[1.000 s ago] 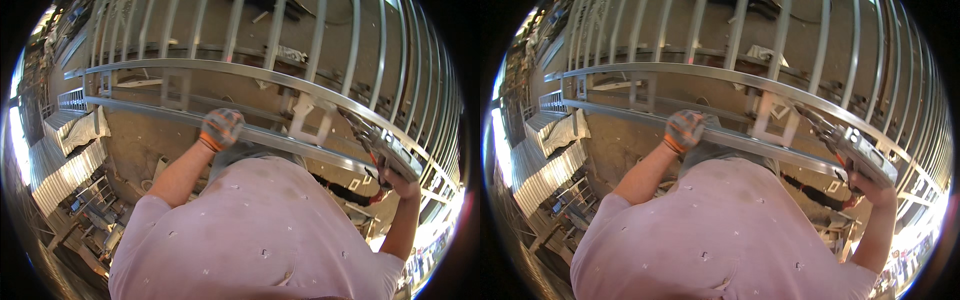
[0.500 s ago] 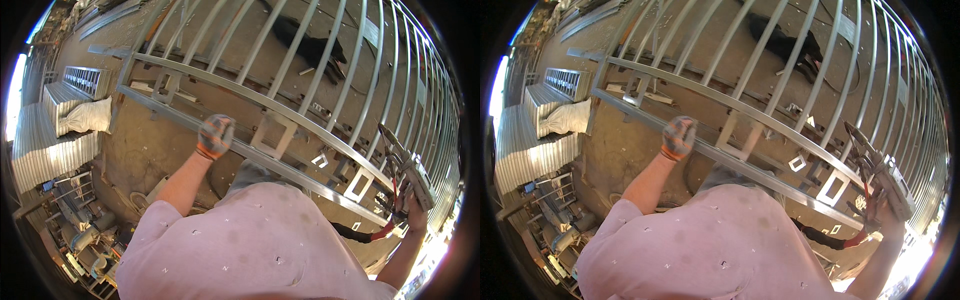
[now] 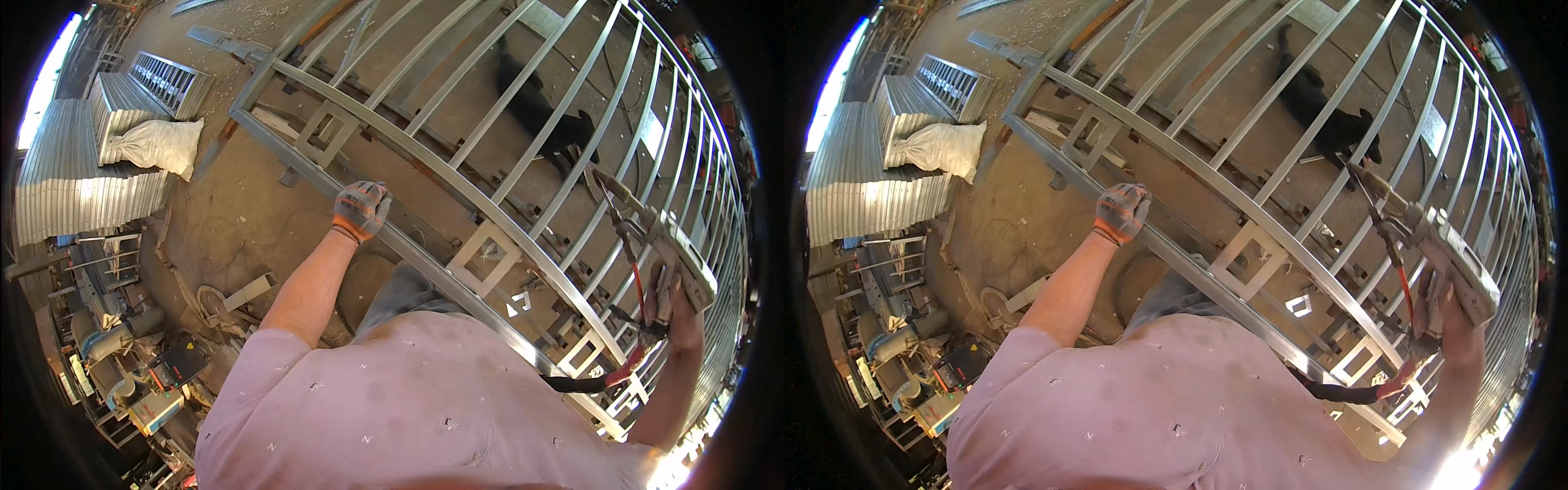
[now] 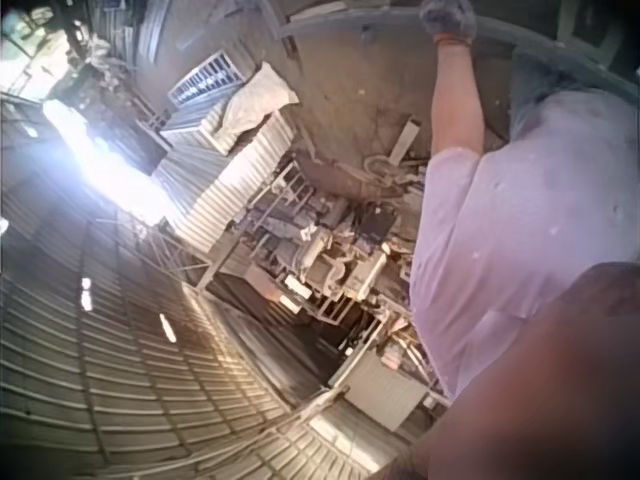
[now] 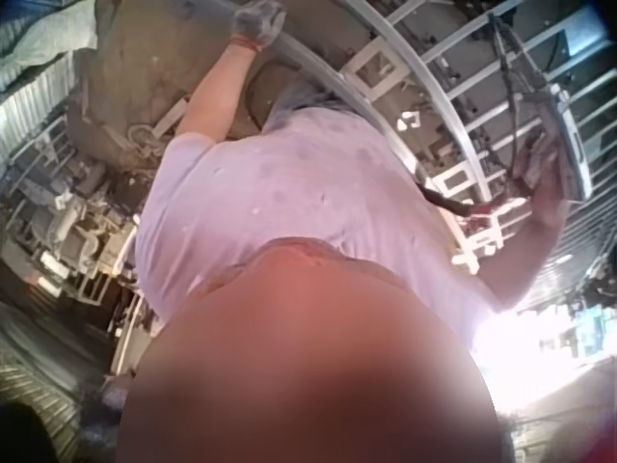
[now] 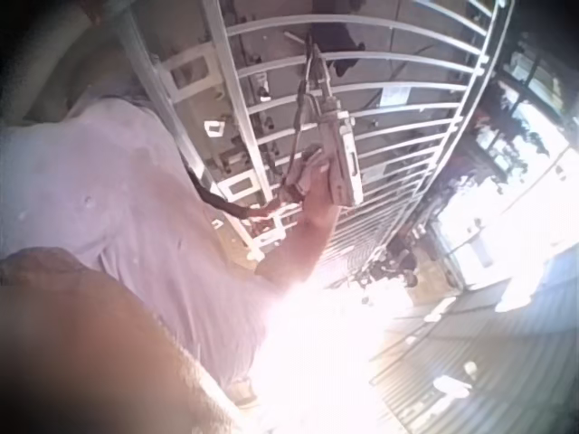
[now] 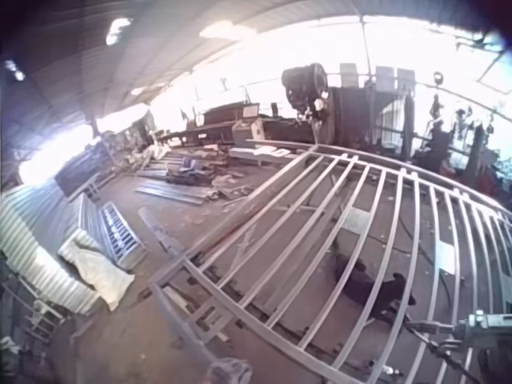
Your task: The person welds metal bars onto a large metal frame using a welding torch. They move along the frame, positioning and welding multiple bars in sequence.
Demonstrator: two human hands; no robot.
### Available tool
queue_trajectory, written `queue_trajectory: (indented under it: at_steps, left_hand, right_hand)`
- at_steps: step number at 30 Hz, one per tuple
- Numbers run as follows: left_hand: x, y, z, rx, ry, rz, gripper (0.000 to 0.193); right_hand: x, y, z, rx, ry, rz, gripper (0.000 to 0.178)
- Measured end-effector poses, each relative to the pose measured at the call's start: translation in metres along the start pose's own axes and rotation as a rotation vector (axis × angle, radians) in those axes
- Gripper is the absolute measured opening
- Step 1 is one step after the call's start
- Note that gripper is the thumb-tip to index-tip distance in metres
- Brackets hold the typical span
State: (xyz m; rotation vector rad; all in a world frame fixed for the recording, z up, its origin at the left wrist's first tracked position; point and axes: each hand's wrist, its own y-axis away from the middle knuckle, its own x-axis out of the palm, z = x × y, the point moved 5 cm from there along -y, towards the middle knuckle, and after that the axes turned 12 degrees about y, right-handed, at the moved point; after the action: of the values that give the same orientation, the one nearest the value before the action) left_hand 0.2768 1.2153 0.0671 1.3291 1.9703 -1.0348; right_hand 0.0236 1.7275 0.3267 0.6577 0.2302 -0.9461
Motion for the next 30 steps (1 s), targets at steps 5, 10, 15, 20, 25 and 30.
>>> queue_trajectory:
  at_steps: [5,10,15,20,25,30]
  left_hand:
    - [-0.004,-0.006,-0.002,0.052,0.049,0.002,0.012]
    - [0.000,-0.003,-0.001,0.049,0.100,0.112,0.016]
    - [0.002,0.008,0.017,0.143,0.209,0.493,0.024]
    - [0.000,0.010,0.029,0.250,0.352,0.709,0.036]
    - [0.019,0.007,0.029,0.263,0.150,0.924,0.031]
    - [0.022,0.011,0.026,0.304,0.252,0.925,0.026]
  right_hand:
    - [0.026,-0.044,0.068,-0.120,-0.038,0.049,0.065]
    - [0.069,-0.099,0.140,-0.121,-0.022,0.048,0.067]
    - [0.141,-0.169,0.218,-0.132,0.029,0.067,0.065]
    - [0.234,-0.248,0.277,-0.063,-0.076,0.166,0.047]
    - [0.346,-0.314,0.300,-0.049,-0.046,0.483,0.014]
    - [0.434,-0.361,0.277,0.033,0.012,0.648,0.023]
